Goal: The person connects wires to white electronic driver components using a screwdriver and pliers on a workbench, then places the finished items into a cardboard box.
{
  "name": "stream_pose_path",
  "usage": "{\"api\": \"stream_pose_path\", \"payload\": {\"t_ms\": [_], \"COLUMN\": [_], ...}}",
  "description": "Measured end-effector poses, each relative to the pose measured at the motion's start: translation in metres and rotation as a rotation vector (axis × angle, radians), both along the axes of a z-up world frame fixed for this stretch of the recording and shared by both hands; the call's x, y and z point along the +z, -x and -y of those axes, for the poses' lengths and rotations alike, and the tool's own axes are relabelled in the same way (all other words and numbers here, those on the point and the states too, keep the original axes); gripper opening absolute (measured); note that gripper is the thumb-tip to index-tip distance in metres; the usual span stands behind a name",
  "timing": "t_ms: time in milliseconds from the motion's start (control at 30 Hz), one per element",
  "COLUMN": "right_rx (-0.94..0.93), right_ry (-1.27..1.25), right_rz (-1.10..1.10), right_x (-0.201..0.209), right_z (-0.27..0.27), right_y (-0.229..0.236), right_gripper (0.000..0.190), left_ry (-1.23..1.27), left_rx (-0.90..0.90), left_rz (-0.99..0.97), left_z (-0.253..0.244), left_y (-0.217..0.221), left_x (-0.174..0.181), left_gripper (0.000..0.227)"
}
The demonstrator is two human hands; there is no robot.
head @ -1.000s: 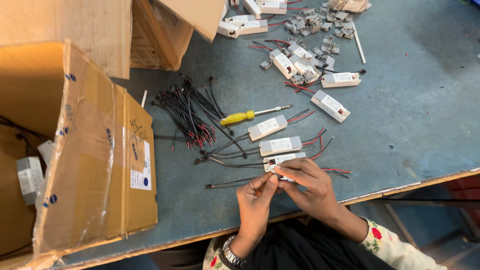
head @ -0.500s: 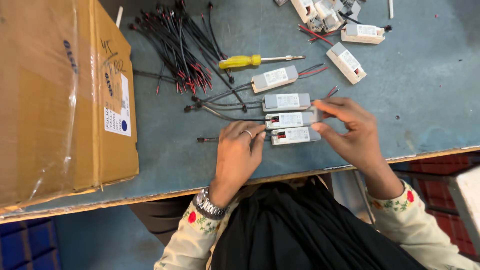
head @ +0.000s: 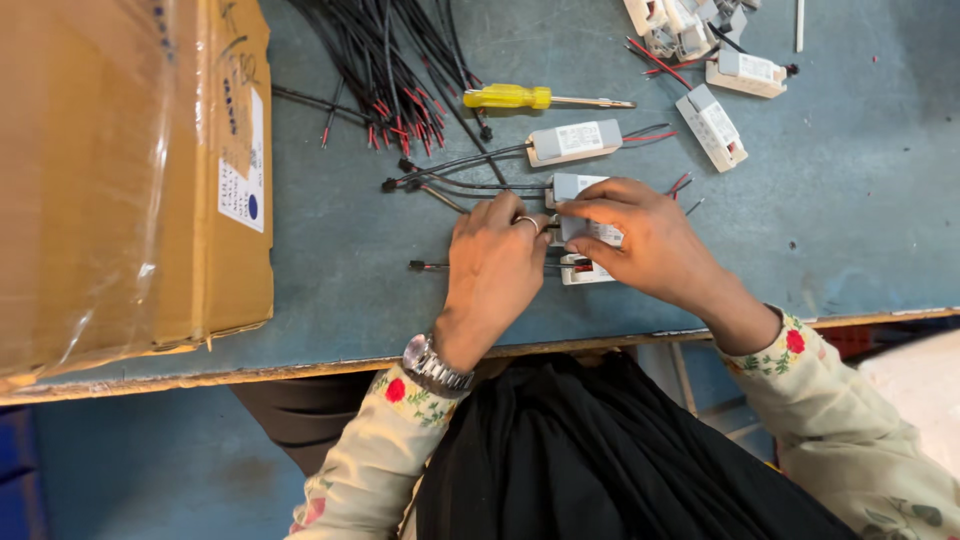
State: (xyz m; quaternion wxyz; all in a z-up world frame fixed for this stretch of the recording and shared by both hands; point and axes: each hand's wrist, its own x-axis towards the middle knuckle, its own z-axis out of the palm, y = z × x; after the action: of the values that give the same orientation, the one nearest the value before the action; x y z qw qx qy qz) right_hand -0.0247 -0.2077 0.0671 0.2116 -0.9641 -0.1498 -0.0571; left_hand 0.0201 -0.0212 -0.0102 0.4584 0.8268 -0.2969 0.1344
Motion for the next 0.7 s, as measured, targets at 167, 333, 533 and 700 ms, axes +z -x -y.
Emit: {"api": "stream_pose_path", "payload": {"t_ms": [167, 333, 533, 700], "right_rx": [-0.019, 0.035, 0.056, 0.054], "right_ry": [0.085, 0.076, 0.094, 0.105], "right_rz": [0.001, -0.031, -0.079, -0.119], "right_x": [-0.003, -0.001, 0.002, 0.004], "right_z": [-0.003, -0.002, -0.001, -0.001], "right_y": [-0.003, -0.006, -0.009, -0.012], "right_gripper": [0.039, 0.037, 0.036, 0.031], "left_ry": [-0.001, -0.032, -0.056, -0.061], "left_rx": [-0.004, 0.003, 0.011, 0.018], "left_rz": [-0.014, 0.033, 0.029, 0.038], "left_z": [-0.002, -0.002, -0.002, 0.0], "left_y": [-0.002, -0.002, -0.002, -0.003], "left_x": [-0.007, -0.01, -0.011, -0.012], "left_gripper": [0.01, 0.008, 0.008, 0.01]}}
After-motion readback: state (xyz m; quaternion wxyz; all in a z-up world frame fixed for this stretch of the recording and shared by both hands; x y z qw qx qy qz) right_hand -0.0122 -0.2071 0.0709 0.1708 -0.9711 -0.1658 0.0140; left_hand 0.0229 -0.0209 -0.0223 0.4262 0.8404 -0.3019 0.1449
